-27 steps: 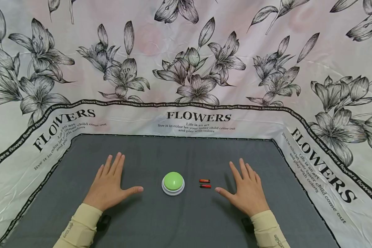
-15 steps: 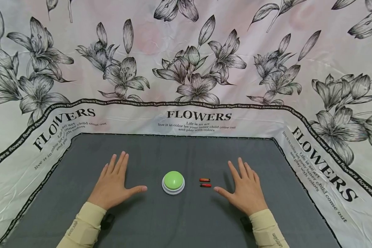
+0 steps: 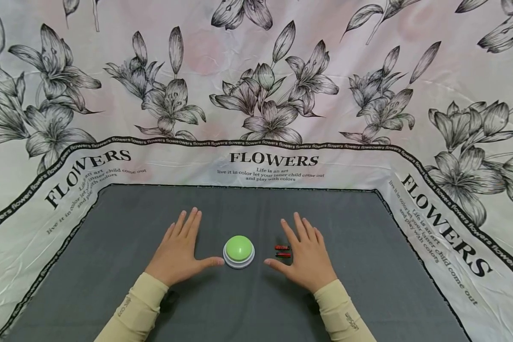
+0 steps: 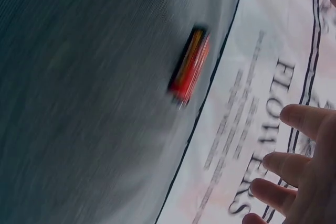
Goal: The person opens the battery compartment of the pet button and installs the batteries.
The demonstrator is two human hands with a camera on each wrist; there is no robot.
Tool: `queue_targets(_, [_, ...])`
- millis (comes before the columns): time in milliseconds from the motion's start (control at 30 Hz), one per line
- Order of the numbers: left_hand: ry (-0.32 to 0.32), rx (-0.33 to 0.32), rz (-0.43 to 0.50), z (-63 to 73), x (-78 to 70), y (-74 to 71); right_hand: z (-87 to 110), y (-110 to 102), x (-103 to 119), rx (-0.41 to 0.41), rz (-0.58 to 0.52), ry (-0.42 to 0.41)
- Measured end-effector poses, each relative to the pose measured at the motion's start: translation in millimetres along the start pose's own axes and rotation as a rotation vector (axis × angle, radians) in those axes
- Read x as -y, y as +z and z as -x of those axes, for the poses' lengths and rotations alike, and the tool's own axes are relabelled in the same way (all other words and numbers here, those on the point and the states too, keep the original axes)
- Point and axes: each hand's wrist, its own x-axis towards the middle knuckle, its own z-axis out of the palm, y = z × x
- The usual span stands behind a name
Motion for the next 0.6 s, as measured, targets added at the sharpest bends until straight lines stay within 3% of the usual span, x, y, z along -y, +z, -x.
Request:
queue_targets(267, [0.089,0.007,-0.008,-5.8,-23.1,13.6,-16.8,5.5,32.7,0.021,0.005,-0.104])
queue_targets(600, [0.179,0.068,0.034,-14.0,-44.2,10.0,-29.6,11.2,54.8,0.116,-0.073,-0.201])
